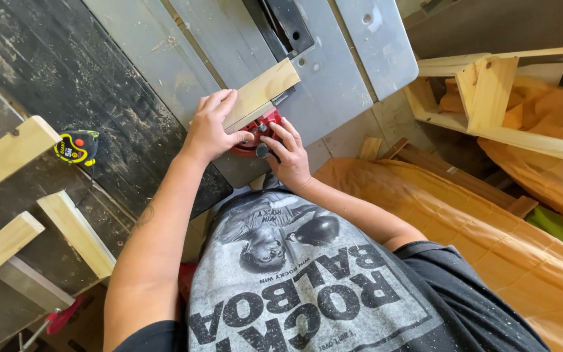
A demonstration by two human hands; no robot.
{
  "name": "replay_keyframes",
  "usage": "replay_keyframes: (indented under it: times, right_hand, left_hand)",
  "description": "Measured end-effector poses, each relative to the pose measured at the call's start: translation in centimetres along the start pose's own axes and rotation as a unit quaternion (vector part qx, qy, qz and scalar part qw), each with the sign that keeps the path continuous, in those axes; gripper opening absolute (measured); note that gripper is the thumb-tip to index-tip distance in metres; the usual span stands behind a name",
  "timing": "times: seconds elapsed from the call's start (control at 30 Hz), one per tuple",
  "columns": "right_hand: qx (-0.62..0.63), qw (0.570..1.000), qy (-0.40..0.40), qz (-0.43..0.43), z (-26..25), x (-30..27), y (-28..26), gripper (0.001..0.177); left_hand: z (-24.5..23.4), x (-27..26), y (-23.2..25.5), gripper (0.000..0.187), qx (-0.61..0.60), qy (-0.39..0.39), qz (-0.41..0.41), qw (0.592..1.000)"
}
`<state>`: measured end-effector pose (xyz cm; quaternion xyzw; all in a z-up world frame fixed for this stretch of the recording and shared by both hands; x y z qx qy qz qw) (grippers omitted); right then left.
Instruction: Measuring and marking various wooden boards using tape measures and pencils on a table saw surface.
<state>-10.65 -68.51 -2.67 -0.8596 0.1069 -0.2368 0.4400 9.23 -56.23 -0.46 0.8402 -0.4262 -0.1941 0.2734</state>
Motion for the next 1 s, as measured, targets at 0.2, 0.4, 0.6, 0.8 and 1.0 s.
replay_keyframes:
  times: [0.2, 0.4, 0.6, 0.8, 1.0]
  right_hand:
    - [-0.002, 1.0, 0.016, -0.011, 1.0, 1.4, 0.5, 0.039]
    - [-0.026, 0.999, 0.016, -0.025, 1.6, 2.6, 0.0, 0.048]
    - [-0.033, 0.999, 0.014, -0.035, 2.0, 3.6, -0.2, 0.047]
    - [-0.055, 0.997, 0.009, -0.044, 2.2, 4.3, -0.6, 0.051]
    - [-0.077, 0.996, 0.013, -0.049, 2.2, 4.8, -1.2, 0.047]
  left_hand:
    - [0.4, 1.4, -1.4, 0.094, 0.036, -0.011, 0.005, 0.999]
    - [-0.5, 2.1, -1.5, 0.088, 0.068, 0.013, 0.026, 0.997]
    - [-0.7, 2.8, -1.7, 0.078, 0.109, 0.016, 0.027, 0.993]
    - [-0.6, 3.1, -2.0, 0.07, 0.128, 0.018, 0.036, 0.991]
    - [-0.5, 3.2, -2.0, 0.068, 0.145, 0.015, 0.034, 0.989]
Point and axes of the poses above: each hand's wrist, its own x-axis towards the middle knuckle, its own z-axis out of the palm, y = z × x, the point moved 4 cm from there along x, towards the middle knuckle, and after that the axes turned 9 degrees about x, right-handed, at the moved point
